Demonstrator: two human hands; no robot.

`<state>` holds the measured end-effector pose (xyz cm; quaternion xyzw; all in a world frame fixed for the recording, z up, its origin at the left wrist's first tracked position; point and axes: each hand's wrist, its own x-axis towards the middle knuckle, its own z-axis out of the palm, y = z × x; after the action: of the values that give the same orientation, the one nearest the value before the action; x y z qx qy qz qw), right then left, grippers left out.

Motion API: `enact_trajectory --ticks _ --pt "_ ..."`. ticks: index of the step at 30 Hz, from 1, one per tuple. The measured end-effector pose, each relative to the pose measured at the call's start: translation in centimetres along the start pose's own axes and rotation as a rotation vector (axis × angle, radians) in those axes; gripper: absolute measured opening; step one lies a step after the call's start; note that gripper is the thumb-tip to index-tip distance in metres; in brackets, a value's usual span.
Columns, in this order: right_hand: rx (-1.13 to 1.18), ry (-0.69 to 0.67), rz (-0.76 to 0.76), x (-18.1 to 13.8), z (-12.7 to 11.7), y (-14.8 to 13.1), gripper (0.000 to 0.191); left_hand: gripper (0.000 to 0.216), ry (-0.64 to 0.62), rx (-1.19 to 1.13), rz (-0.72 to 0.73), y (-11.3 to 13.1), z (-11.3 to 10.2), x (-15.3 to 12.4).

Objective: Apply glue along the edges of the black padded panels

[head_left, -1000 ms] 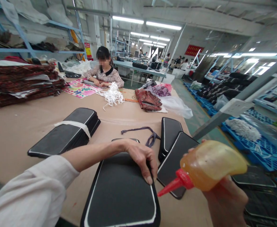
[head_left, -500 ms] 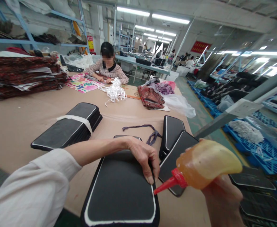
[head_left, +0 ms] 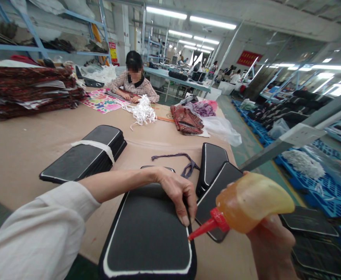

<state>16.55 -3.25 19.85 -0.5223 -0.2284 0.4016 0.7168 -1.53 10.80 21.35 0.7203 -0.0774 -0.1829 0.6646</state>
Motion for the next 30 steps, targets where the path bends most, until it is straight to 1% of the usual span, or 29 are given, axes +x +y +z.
enact_trajectory --ticks 3,7,11,15,17,19,21,24,27,30 --pt "0.0 0.022 0.016 -0.2 0.1 -0.1 0.087 0.01 0.011 0.005 -0.001 0.0 -0.1 -0.1" --pt "-0.013 0.047 0.03 -0.6 -0.3 -0.3 0.09 0.013 0.033 0.008 0.01 -0.3 -0.2 -0.3" --pt "0.027 0.059 0.019 -0.7 -1.1 0.0 0.076 0.014 0.067 0.004 0.008 -0.7 -0.4 -0.6" --pt "-0.015 0.037 -0.069 -0.8 -1.4 0.1 0.064 0.015 0.129 0.011 -0.026 -1.0 -0.6 -1.1" --pt "-0.029 0.074 -0.093 -1.1 -1.4 0.1 0.06 0.016 0.164 0.021 -0.039 -1.1 -0.8 -1.4" --pt "-0.019 0.142 -0.089 -1.4 -1.4 0.2 0.056 0.018 0.198 0.025 -0.043 -1.2 -0.9 -1.6" --pt "0.0 0.176 -0.098 -1.5 -1.9 0.5 0.052 0.019 0.231 0.028 -0.045 -1.4 -1.0 -1.9" --pt "0.02 0.151 -0.145 -1.4 -3.3 1.2 0.045 0.018 0.295 0.038 -0.047 -1.6 -1.2 -2.4" --pt "-0.01 0.141 -0.227 -1.2 -4.4 1.9 0.043 0.017 0.355 0.036 -0.064 -2.0 -1.3 -2.8" --pt "-0.062 0.178 -0.332 -1.8 -4.2 2.1 0.043 0.018 0.416 0.024 -0.059 -2.6 -1.5 -3.3"
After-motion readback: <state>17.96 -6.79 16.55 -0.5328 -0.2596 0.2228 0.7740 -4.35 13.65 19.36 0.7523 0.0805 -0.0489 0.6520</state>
